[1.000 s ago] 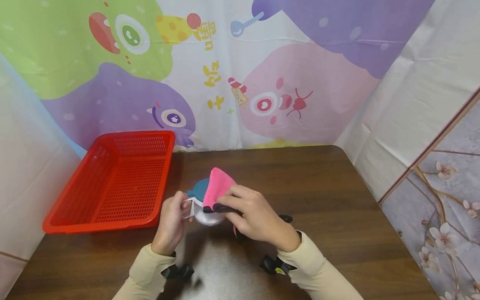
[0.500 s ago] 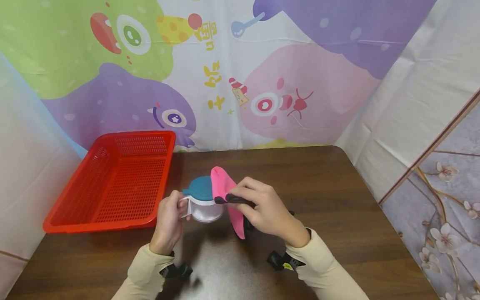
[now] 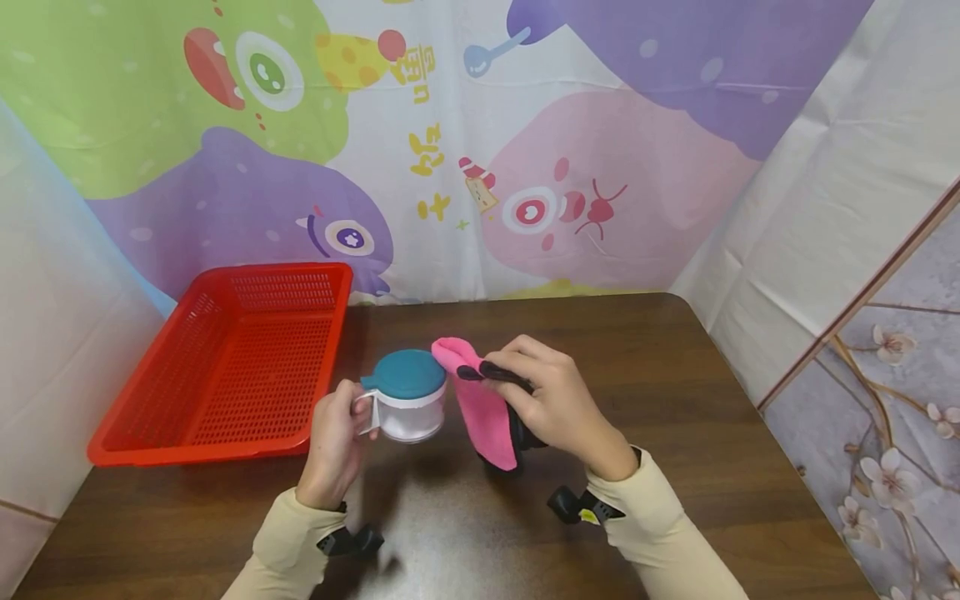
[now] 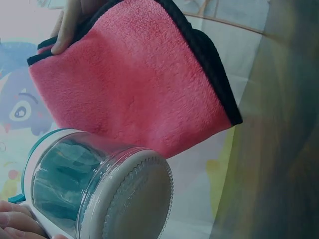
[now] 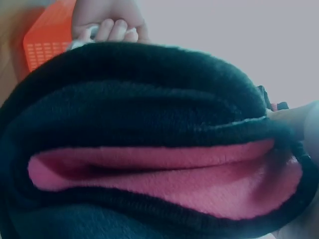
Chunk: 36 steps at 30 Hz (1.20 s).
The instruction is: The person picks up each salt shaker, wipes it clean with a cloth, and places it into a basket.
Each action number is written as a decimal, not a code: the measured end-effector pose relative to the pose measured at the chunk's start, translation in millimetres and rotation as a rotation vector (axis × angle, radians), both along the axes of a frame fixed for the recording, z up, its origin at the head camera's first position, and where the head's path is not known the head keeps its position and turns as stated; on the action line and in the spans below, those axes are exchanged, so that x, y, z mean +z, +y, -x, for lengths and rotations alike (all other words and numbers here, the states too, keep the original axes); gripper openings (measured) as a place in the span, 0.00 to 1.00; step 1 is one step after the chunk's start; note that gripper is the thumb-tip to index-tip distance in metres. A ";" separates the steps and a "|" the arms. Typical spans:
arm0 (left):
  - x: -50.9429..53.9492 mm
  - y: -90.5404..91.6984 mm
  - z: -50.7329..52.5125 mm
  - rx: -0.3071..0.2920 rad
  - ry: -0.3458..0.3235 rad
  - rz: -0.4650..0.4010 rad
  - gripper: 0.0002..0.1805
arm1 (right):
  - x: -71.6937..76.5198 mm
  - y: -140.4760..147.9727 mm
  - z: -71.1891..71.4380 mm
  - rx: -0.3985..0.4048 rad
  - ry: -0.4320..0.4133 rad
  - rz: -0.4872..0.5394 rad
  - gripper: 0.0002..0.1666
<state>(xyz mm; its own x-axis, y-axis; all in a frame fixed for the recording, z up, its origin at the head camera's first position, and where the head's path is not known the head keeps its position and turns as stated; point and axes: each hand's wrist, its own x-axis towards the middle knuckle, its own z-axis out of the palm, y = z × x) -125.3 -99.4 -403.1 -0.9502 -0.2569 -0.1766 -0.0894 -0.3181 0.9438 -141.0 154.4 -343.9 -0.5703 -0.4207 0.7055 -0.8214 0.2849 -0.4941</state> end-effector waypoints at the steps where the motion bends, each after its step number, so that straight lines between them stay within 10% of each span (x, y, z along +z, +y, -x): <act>1: 0.2 -0.2 -0.1 0.000 0.000 0.002 0.19 | -0.2 0.5 0.6 -0.007 0.001 -0.001 0.17; 36: 2.9 -3.5 -2.9 0.001 -0.028 0.006 0.18 | -4.5 10.6 9.5 -0.086 0.014 -0.039 0.15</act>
